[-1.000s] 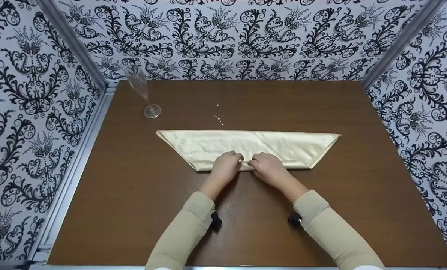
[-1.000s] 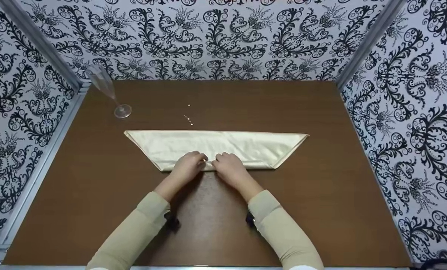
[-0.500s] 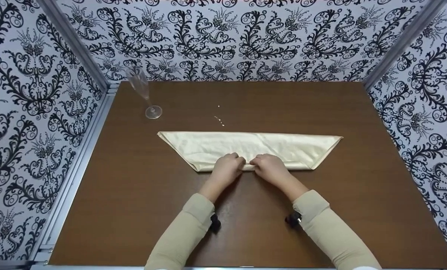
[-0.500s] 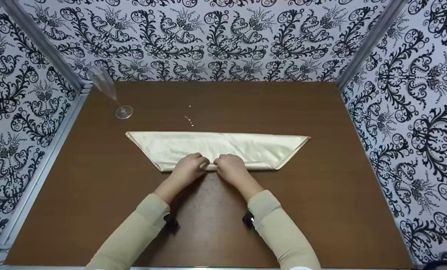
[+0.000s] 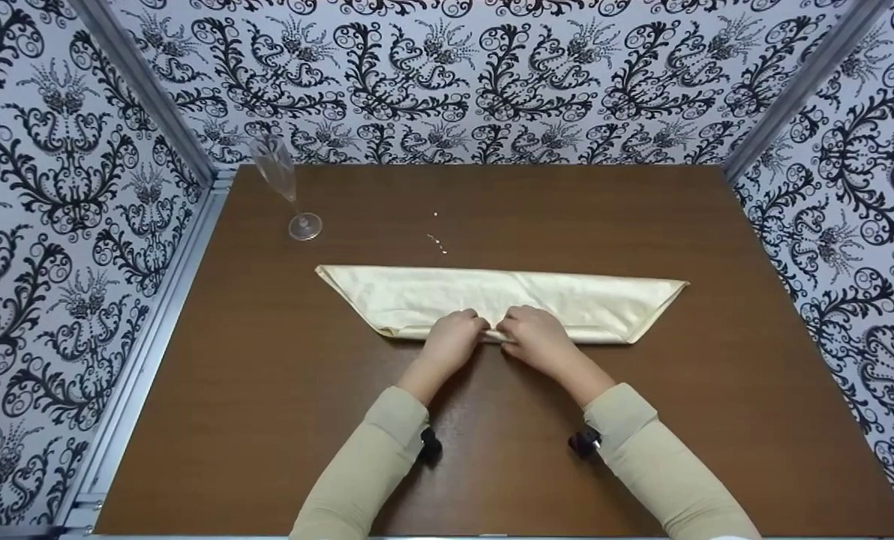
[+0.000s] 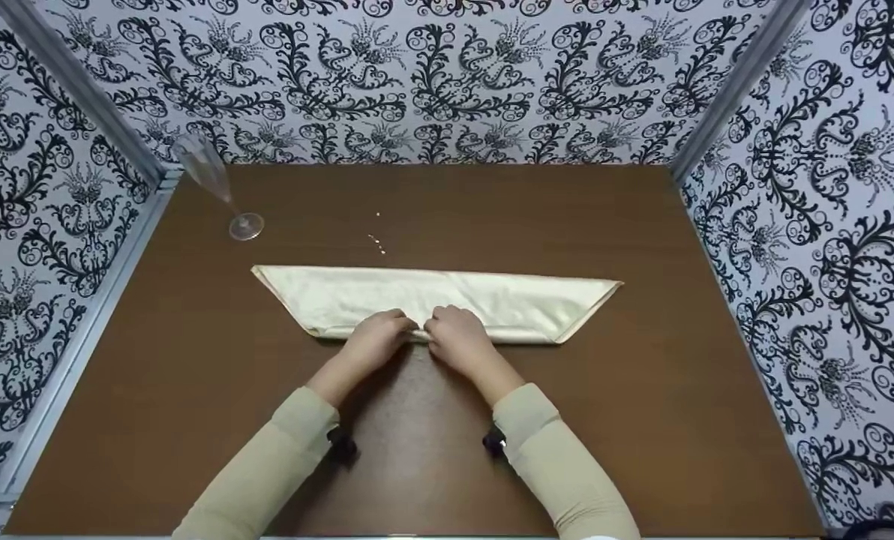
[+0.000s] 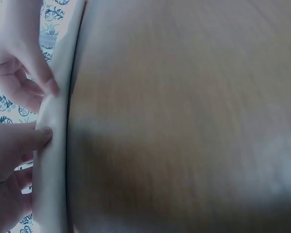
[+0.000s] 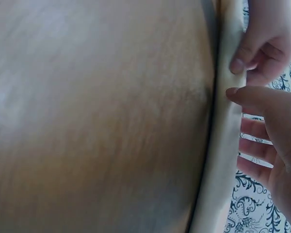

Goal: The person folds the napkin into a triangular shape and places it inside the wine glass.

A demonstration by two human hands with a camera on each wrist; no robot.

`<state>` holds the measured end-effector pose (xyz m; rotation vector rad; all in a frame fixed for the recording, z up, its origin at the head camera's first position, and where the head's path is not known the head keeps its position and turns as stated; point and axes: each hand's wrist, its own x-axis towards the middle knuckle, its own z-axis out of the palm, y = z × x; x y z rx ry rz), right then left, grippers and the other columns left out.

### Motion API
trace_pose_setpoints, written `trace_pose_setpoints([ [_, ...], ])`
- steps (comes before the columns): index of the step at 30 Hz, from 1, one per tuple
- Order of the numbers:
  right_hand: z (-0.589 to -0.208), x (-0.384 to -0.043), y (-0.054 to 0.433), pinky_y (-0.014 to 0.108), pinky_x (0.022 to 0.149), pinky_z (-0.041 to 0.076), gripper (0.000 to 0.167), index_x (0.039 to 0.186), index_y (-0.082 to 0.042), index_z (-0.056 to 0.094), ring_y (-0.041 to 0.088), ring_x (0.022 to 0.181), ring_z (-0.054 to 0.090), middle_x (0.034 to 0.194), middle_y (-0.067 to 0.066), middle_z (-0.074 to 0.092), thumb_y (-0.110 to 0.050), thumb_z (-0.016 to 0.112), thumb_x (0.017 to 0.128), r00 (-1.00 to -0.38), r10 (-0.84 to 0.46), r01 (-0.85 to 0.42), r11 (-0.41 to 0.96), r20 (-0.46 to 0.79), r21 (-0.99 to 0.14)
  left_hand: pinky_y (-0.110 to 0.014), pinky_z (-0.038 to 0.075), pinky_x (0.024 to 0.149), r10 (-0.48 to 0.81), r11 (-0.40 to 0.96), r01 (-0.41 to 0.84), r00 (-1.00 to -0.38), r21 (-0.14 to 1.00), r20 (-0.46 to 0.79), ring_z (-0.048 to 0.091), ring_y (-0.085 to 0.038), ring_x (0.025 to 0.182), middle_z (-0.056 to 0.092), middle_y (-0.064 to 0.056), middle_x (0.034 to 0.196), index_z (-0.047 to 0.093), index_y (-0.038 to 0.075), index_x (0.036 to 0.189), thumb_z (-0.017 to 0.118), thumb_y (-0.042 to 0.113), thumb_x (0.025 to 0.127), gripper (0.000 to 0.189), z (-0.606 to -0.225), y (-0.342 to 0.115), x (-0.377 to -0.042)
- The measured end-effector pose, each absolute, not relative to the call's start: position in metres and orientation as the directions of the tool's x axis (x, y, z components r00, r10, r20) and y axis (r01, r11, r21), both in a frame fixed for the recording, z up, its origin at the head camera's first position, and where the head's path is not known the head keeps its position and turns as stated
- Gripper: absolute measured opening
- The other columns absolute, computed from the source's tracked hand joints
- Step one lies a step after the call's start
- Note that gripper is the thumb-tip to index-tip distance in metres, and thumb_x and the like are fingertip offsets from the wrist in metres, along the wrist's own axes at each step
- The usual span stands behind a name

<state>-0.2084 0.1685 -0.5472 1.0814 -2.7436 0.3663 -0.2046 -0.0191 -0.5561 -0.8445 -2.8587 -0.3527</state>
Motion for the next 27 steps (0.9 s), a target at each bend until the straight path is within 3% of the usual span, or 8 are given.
trace_pose_setpoints([
  [4, -0.5517, -0.2079, 0.1669, 0.042, 0.062, 0.047, 0.022, 0.083, -0.009, 0.068, 0.027, 0.070, 0.055, 0.078, 0.004, 0.056, -0.013, 0.083, 0.068, -0.698, -0.664, -0.705, 0.703, 0.269, -0.093, -0.038, 0.052, 0.066, 0.502, 0.821, 0.525, -0.851, 0.225, 0.156, 0.064, -0.024, 0.076, 0.064, -0.004, 0.083, 0.074, 0.013, 0.093, 0.063, 0.017, 0.092, 0.012, -0.5536, -0.0194, -0.2050],
  [11, -0.5536, -0.2063, 0.1655, 0.041, 0.061, 0.048, 0.017, 0.080, -0.009, 0.068, 0.027, 0.066, 0.058, 0.074, 0.003, 0.059, -0.008, 0.079, 0.067, -0.708, -0.646, -0.690, 0.718, 0.286, -0.087, -0.038, 0.052, 0.070, 0.497, 0.817, 0.515, -0.857, 0.261, 0.135, 0.064, -0.024, 0.081, 0.066, -0.004, 0.086, 0.074, 0.013, 0.097, 0.063, 0.019, 0.093, 0.013, -0.5544, -0.0205, -0.2044],
  [17, -0.5496, -0.2067, 0.1647, 0.042, 0.066, 0.051, 0.016, 0.085, -0.009, 0.069, 0.026, 0.072, 0.064, 0.077, 0.003, 0.065, -0.005, 0.075, 0.071, -0.759, -0.607, -0.647, 0.742, 0.236, -0.174, -0.038, 0.052, 0.070, 0.518, 0.802, 0.545, -0.839, 0.246, 0.168, 0.064, -0.024, 0.081, 0.065, -0.003, 0.087, 0.072, 0.014, 0.100, 0.073, 0.023, 0.086, 0.017, -0.5549, -0.0228, -0.2039],
  [20, -0.5470, -0.2070, 0.1641, 0.043, 0.070, 0.051, 0.016, 0.089, -0.008, 0.070, 0.026, 0.076, 0.065, 0.081, 0.004, 0.068, -0.005, 0.073, 0.073, -0.784, -0.591, -0.621, 0.749, 0.192, -0.232, -0.038, 0.052, 0.069, 0.522, 0.797, 0.556, -0.831, 0.237, 0.194, 0.064, -0.024, 0.081, 0.065, -0.003, 0.087, 0.072, 0.014, 0.100, 0.077, 0.018, 0.081, 0.020, -0.5551, -0.0241, -0.2034],
  [27, -0.5445, -0.2082, 0.1645, 0.043, 0.077, 0.052, 0.017, 0.096, -0.006, 0.072, 0.027, 0.086, 0.068, 0.091, 0.006, 0.071, -0.005, 0.067, 0.080, -0.821, -0.553, -0.569, 0.769, 0.144, -0.292, -0.039, 0.052, 0.064, 0.492, 0.802, 0.545, -0.834, 0.244, 0.248, 0.063, -0.026, 0.076, 0.063, -0.006, 0.084, 0.069, 0.010, 0.096, 0.069, 0.004, 0.082, 0.016, -0.5539, -0.0255, -0.2004],
])
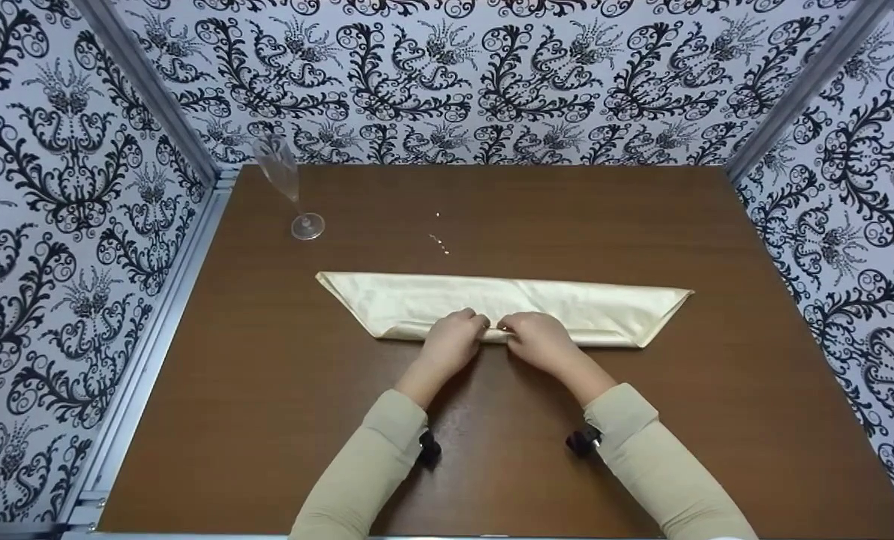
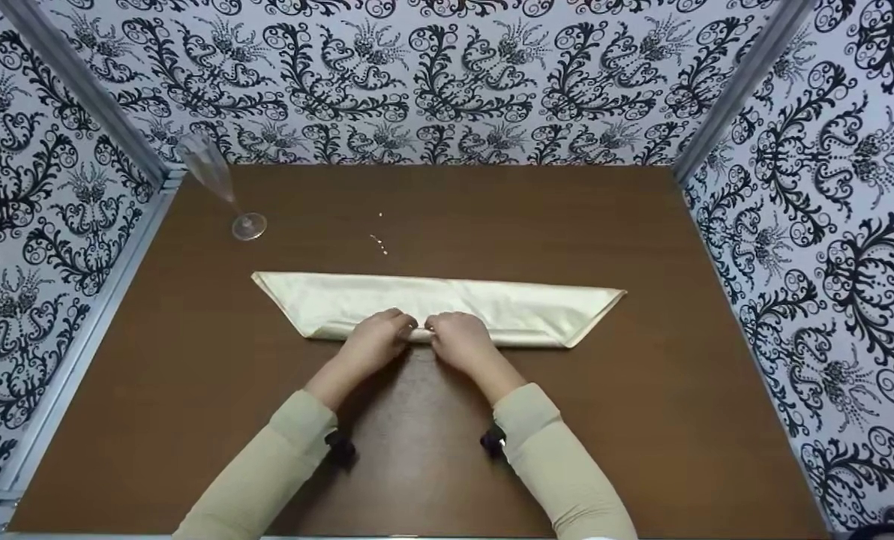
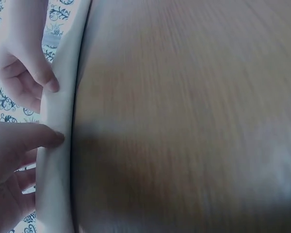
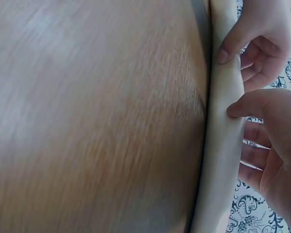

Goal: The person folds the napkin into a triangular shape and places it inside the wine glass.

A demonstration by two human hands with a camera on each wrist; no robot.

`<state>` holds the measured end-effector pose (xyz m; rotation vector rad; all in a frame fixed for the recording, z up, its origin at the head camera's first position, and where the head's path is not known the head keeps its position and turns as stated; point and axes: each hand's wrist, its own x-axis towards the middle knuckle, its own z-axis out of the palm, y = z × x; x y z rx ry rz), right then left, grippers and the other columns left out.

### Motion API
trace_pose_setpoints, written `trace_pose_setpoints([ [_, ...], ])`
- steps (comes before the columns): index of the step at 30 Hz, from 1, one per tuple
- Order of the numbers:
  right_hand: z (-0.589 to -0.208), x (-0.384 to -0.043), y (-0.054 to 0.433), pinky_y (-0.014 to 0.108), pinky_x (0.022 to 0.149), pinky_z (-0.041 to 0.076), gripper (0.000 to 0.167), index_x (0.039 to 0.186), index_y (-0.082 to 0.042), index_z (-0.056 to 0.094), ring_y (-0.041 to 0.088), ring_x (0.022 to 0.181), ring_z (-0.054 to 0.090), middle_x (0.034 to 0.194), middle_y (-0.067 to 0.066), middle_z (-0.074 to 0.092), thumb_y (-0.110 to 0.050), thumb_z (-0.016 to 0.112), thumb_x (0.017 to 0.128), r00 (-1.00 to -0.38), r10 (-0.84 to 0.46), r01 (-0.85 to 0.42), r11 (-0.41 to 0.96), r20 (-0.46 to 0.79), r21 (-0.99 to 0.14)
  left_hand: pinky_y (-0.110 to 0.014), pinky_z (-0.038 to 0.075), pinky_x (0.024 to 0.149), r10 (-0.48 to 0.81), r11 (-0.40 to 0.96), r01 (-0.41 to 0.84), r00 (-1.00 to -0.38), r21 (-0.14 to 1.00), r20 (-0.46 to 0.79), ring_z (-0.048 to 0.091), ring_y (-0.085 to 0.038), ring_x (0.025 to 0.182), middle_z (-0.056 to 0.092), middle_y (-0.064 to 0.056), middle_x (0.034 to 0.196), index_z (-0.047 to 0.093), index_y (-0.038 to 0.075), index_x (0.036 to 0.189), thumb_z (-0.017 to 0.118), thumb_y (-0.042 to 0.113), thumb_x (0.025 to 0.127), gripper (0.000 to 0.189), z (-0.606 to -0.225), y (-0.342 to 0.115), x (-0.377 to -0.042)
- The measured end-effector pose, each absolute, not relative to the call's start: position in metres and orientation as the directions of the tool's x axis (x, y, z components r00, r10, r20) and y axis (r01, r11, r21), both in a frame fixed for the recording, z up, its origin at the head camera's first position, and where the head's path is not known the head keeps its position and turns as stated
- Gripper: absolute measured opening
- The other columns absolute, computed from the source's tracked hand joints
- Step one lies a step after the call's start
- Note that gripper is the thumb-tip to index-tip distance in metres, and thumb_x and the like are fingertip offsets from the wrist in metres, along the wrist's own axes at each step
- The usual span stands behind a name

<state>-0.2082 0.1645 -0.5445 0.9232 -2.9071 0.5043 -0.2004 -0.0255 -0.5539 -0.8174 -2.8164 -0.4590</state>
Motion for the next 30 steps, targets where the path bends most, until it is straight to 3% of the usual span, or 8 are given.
trace_pose_setpoints([
  [10, -0.546, -0.211, 0.165, 0.044, 0.077, 0.051, 0.016, 0.097, -0.005, 0.072, 0.029, 0.085, 0.065, 0.090, 0.008, 0.069, -0.007, 0.068, 0.081, -0.822, -0.548, -0.568, 0.775, 0.153, -0.277, -0.037, 0.052, 0.068, 0.469, 0.828, 0.517, -0.850, 0.215, 0.239, 0.064, -0.025, 0.078, 0.067, -0.005, 0.086, 0.070, 0.009, 0.097, 0.062, 0.010, 0.090, 0.010, -0.553, -0.024, -0.202],
  [21, -0.551, -0.207, 0.162, 0.040, 0.059, 0.050, 0.016, 0.088, -0.009, 0.071, 0.026, 0.068, 0.060, 0.079, 0.004, 0.061, -0.007, 0.077, 0.074, -0.691, -0.619, -0.691, 0.718, 0.374, -0.086, -0.039, 0.053, 0.067, 0.444, 0.846, 0.482, -0.873, 0.226, 0.202, 0.065, -0.026, 0.078, 0.068, -0.006, 0.087, 0.070, 0.010, 0.100, 0.061, 0.015, 0.091, 0.013, -0.553, -0.023, -0.205],
  [30, -0.558, -0.206, 0.159, 0.039, 0.058, 0.050, 0.018, 0.092, -0.009, 0.075, 0.025, 0.068, 0.060, 0.079, 0.003, 0.062, -0.008, 0.077, 0.074, -0.662, -0.641, -0.710, 0.703, 0.388, -0.051, -0.038, 0.053, 0.073, 0.422, 0.852, 0.447, -0.894, 0.273, 0.148, 0.065, -0.025, 0.084, 0.069, -0.006, 0.092, 0.070, 0.011, 0.103, 0.058, 0.014, 0.096, 0.015, -0.555, -0.023, -0.207],
])
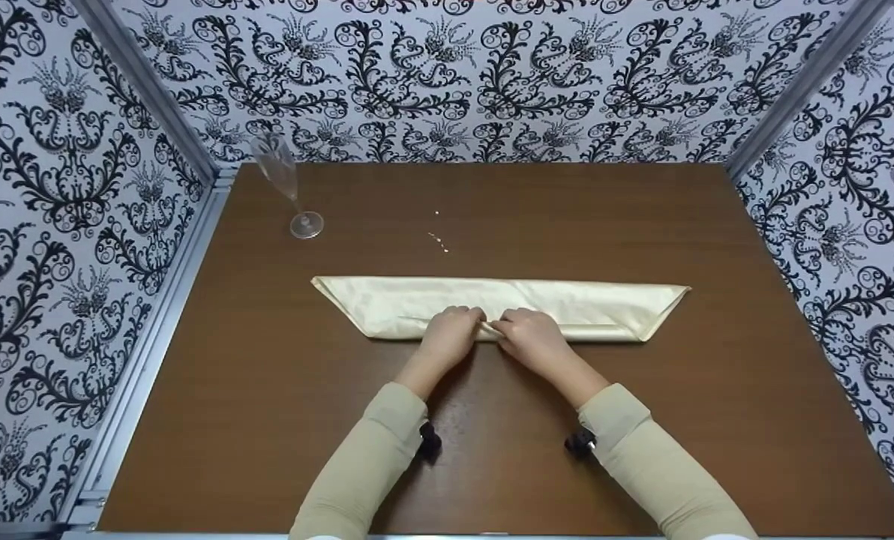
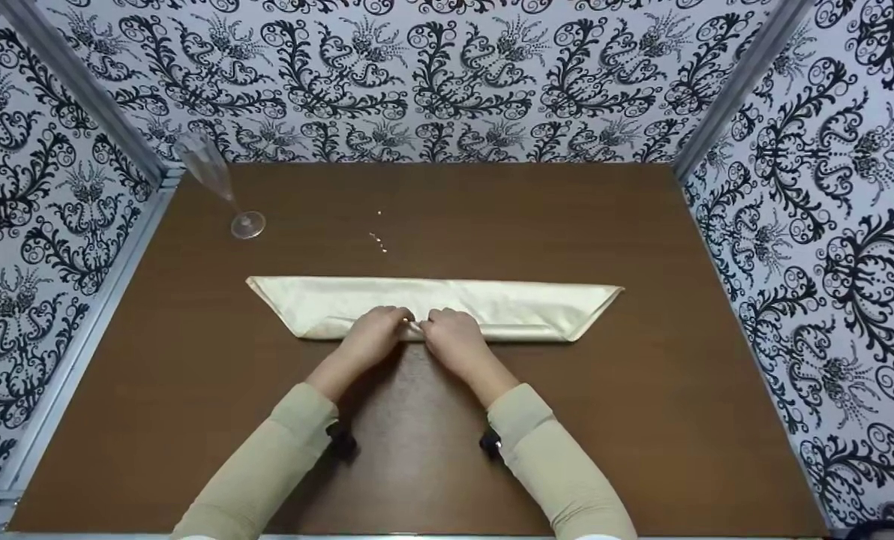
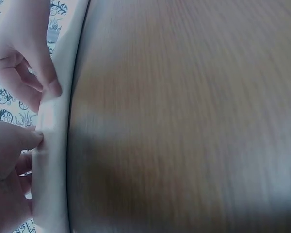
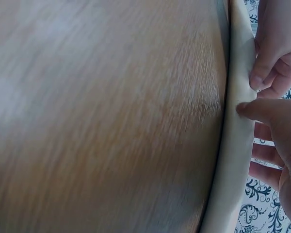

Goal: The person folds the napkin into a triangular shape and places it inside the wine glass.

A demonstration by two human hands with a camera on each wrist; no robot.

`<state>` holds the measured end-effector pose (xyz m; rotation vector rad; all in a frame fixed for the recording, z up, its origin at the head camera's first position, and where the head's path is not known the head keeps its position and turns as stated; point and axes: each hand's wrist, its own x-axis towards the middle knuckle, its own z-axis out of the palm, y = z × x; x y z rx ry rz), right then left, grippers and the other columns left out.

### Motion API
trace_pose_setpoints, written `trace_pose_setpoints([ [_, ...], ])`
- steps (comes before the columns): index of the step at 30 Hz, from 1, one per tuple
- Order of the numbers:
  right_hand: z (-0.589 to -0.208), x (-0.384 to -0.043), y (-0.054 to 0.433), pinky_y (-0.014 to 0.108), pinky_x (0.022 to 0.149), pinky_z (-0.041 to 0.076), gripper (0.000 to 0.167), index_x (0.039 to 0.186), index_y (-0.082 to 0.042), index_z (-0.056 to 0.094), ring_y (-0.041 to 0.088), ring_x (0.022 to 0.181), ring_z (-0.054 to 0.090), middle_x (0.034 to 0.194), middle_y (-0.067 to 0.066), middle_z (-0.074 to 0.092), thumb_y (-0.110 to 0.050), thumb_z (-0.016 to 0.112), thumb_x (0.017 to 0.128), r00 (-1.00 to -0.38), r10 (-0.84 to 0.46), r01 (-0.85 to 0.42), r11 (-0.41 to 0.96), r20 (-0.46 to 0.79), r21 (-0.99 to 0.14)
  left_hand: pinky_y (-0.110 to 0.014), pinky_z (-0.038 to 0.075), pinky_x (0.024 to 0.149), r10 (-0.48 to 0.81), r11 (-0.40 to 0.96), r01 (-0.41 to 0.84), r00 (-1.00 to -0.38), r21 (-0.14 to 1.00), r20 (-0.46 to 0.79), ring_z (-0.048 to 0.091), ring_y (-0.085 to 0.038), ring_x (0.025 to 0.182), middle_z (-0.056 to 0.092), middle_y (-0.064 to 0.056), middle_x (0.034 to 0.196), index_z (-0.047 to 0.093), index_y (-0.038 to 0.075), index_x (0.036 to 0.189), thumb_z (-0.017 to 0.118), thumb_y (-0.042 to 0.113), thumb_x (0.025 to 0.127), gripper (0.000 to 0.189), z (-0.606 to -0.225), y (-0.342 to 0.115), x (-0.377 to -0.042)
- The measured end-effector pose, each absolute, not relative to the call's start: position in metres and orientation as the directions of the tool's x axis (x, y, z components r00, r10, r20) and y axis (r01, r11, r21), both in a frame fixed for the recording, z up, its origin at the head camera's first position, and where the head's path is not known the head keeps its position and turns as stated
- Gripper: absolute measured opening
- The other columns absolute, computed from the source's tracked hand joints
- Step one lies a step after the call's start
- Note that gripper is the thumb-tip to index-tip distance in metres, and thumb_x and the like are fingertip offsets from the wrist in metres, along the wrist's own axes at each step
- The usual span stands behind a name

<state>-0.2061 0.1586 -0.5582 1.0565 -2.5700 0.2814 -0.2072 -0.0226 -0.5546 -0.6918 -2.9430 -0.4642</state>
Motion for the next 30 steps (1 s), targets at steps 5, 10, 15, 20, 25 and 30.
trace_pose_setpoints([
  [5, -0.561, -0.207, 0.157, 0.040, 0.058, 0.049, 0.017, 0.087, -0.008, 0.072, 0.026, 0.066, 0.058, 0.076, 0.004, 0.061, -0.004, 0.075, 0.071, -0.664, -0.644, -0.712, 0.700, 0.379, -0.060, -0.038, 0.052, 0.069, 0.423, 0.850, 0.464, -0.883, 0.248, 0.202, 0.063, -0.024, 0.081, 0.067, -0.005, 0.089, 0.071, 0.011, 0.099, 0.062, 0.015, 0.094, 0.012, -0.557, -0.024, -0.208],
  [10, -0.560, -0.208, 0.156, 0.040, 0.058, 0.049, 0.014, 0.082, -0.007, 0.071, 0.026, 0.064, 0.058, 0.072, 0.005, 0.060, 0.000, 0.070, 0.070, -0.687, -0.627, -0.693, 0.717, 0.368, -0.073, -0.039, 0.051, 0.063, 0.465, 0.827, 0.528, -0.836, 0.195, 0.293, 0.061, -0.024, 0.076, 0.064, -0.004, 0.083, 0.072, 0.012, 0.091, 0.064, 0.020, 0.093, 0.012, -0.559, -0.026, -0.206],
  [15, -0.555, -0.208, 0.156, 0.041, 0.061, 0.050, 0.016, 0.084, -0.007, 0.072, 0.027, 0.066, 0.061, 0.073, 0.005, 0.061, 0.000, 0.071, 0.070, -0.728, -0.601, -0.664, 0.737, 0.330, -0.124, -0.038, 0.051, 0.065, 0.488, 0.810, 0.549, -0.826, 0.206, 0.284, 0.062, -0.024, 0.077, 0.064, -0.003, 0.085, 0.072, 0.013, 0.093, 0.077, 0.024, 0.082, 0.017, -0.559, -0.027, -0.203],
  [20, -0.550, -0.208, 0.156, 0.042, 0.068, 0.052, 0.017, 0.089, -0.007, 0.073, 0.027, 0.075, 0.065, 0.079, 0.004, 0.066, -0.002, 0.069, 0.074, -0.792, -0.564, -0.609, 0.761, 0.234, -0.223, -0.039, 0.052, 0.065, 0.485, 0.814, 0.539, -0.835, 0.216, 0.259, 0.064, -0.024, 0.077, 0.066, -0.004, 0.085, 0.072, 0.013, 0.097, 0.072, 0.017, 0.086, 0.012, -0.559, -0.027, -0.201],
  [25, -0.548, -0.207, 0.157, 0.044, 0.074, 0.052, 0.019, 0.095, -0.007, 0.072, 0.028, 0.083, 0.067, 0.088, 0.006, 0.070, -0.004, 0.067, 0.077, -0.835, -0.525, -0.550, 0.782, 0.166, -0.293, -0.038, 0.052, 0.066, 0.486, 0.815, 0.535, -0.841, 0.224, 0.240, 0.065, -0.025, 0.078, 0.068, -0.005, 0.086, 0.071, 0.012, 0.100, 0.065, 0.014, 0.090, 0.012, -0.557, -0.026, -0.200],
  [30, -0.551, -0.207, 0.158, 0.041, 0.071, 0.053, 0.017, 0.092, -0.008, 0.071, 0.025, 0.080, 0.066, 0.085, 0.004, 0.068, -0.002, 0.068, 0.077, -0.786, -0.555, -0.615, 0.750, 0.273, -0.245, -0.037, 0.053, 0.071, 0.475, 0.818, 0.514, -0.857, 0.259, 0.201, 0.066, -0.024, 0.083, 0.069, -0.005, 0.090, 0.071, 0.011, 0.102, 0.059, 0.014, 0.095, 0.014, -0.555, -0.025, -0.201],
])
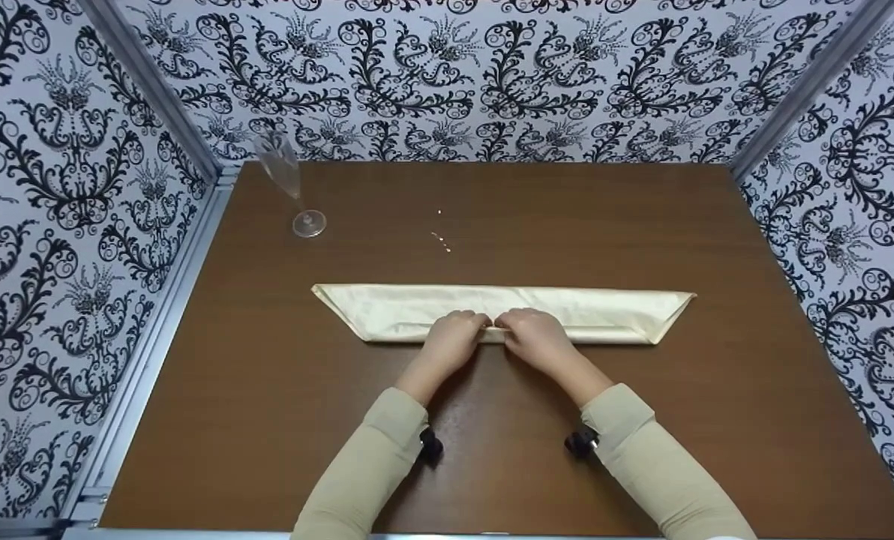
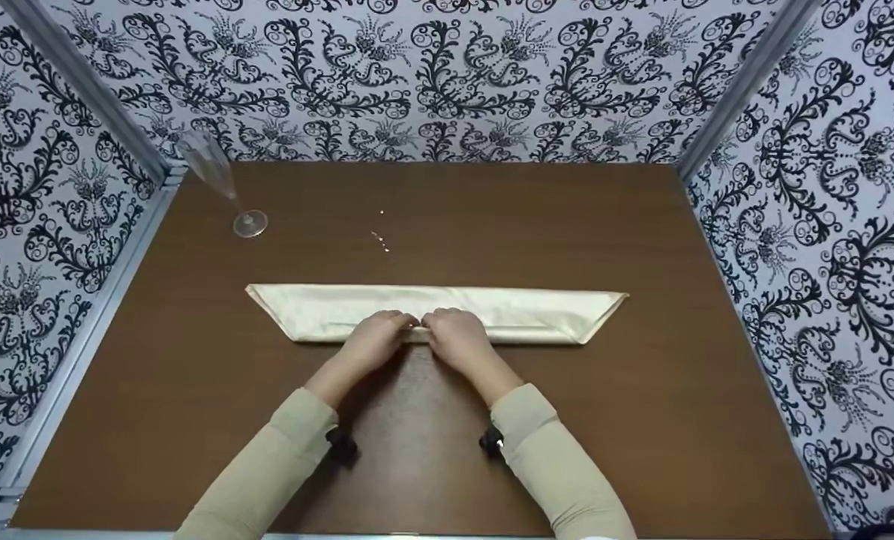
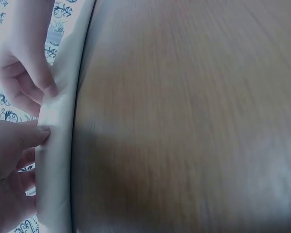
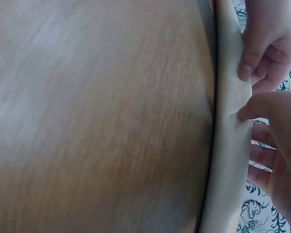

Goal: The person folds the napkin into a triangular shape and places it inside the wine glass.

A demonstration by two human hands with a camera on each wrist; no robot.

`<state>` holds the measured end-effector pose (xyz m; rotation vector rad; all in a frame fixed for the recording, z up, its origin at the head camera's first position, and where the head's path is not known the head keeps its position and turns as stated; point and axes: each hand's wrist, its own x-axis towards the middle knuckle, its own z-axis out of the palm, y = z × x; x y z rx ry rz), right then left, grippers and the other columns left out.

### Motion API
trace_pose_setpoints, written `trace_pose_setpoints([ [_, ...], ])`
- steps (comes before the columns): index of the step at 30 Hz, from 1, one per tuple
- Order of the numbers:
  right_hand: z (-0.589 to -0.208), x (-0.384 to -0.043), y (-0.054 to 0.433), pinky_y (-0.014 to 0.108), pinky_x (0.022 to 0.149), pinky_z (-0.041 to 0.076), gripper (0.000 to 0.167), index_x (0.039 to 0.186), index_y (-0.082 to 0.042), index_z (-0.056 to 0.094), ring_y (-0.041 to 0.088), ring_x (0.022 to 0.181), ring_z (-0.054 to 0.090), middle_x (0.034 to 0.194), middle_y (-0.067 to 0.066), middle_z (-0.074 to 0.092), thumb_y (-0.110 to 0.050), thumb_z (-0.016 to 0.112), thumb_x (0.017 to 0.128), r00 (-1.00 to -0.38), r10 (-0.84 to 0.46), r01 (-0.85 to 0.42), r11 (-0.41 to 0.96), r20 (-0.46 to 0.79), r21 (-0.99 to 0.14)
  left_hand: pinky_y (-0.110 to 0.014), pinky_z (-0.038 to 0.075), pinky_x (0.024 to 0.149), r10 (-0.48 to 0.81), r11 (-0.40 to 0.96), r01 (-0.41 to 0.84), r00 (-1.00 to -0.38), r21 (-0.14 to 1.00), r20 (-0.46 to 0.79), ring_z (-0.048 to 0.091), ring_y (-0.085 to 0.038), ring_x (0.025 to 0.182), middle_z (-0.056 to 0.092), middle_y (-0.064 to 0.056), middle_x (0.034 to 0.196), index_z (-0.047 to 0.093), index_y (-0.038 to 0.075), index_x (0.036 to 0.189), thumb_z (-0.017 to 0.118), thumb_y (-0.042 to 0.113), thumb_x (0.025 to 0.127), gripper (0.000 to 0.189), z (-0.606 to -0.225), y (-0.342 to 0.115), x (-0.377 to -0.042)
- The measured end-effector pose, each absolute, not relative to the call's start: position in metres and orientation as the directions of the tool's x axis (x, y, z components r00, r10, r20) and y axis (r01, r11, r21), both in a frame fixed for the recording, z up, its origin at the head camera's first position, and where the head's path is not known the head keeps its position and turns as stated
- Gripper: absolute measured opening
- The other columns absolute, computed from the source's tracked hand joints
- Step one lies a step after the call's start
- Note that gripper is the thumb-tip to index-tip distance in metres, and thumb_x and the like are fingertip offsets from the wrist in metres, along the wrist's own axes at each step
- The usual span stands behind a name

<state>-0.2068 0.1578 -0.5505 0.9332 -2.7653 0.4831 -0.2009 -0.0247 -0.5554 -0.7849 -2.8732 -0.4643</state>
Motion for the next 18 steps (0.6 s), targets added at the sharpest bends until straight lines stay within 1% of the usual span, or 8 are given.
trace_pose_setpoints([
  [4, -0.5547, -0.2070, 0.1587, 0.036, 0.065, 0.053, 0.013, 0.086, -0.010, 0.072, 0.022, 0.073, 0.063, 0.081, 0.002, 0.064, -0.001, 0.073, 0.076, -0.703, -0.582, -0.680, 0.719, 0.409, -0.144, -0.038, 0.054, 0.072, 0.463, 0.822, 0.497, -0.868, 0.280, 0.182, 0.066, -0.024, 0.085, 0.070, -0.005, 0.092, 0.071, 0.011, 0.103, 0.056, 0.014, 0.096, 0.016, -0.5550, -0.0240, -0.2030],
  [6, -0.5572, -0.2071, 0.1581, 0.035, 0.061, 0.052, 0.012, 0.084, -0.010, 0.073, 0.022, 0.070, 0.062, 0.079, 0.001, 0.062, -0.001, 0.074, 0.075, -0.676, -0.581, -0.688, 0.719, 0.454, -0.104, -0.038, 0.054, 0.072, 0.454, 0.824, 0.489, -0.872, 0.287, 0.181, 0.066, -0.024, 0.085, 0.070, -0.005, 0.093, 0.071, 0.011, 0.104, 0.056, 0.013, 0.096, 0.017, -0.5553, -0.0238, -0.2038],
  [9, -0.5594, -0.2069, 0.1565, 0.035, 0.057, 0.051, 0.010, 0.082, -0.012, 0.076, 0.022, 0.067, 0.060, 0.077, 0.001, 0.061, -0.003, 0.075, 0.077, -0.669, -0.566, -0.678, 0.731, 0.482, -0.081, -0.038, 0.054, 0.071, 0.439, 0.831, 0.477, -0.878, 0.287, 0.189, 0.066, -0.024, 0.085, 0.070, -0.005, 0.092, 0.071, 0.012, 0.104, 0.056, 0.014, 0.097, 0.017, -0.5562, -0.0229, -0.2053],
  [13, -0.5587, -0.2051, 0.1544, 0.036, 0.054, 0.050, 0.007, 0.080, -0.012, 0.077, 0.023, 0.062, 0.060, 0.074, 0.002, 0.062, -0.006, 0.076, 0.078, -0.676, -0.553, -0.656, 0.753, 0.487, -0.057, -0.038, 0.054, 0.068, 0.420, 0.839, 0.464, -0.884, 0.283, 0.203, 0.066, -0.025, 0.083, 0.068, -0.004, 0.089, 0.072, 0.012, 0.103, 0.057, 0.016, 0.097, 0.016, -0.5569, -0.0218, -0.2062],
  [18, -0.5578, -0.2040, 0.1531, 0.037, 0.051, 0.050, 0.003, 0.077, -0.010, 0.075, 0.024, 0.058, 0.060, 0.069, 0.003, 0.062, -0.007, 0.075, 0.078, -0.681, -0.556, -0.646, 0.763, 0.477, -0.033, -0.038, 0.053, 0.066, 0.406, 0.841, 0.459, -0.886, 0.288, 0.225, 0.065, -0.025, 0.079, 0.068, -0.005, 0.088, 0.072, 0.012, 0.102, 0.062, 0.013, 0.094, 0.013, -0.5576, -0.0210, -0.2076],
])
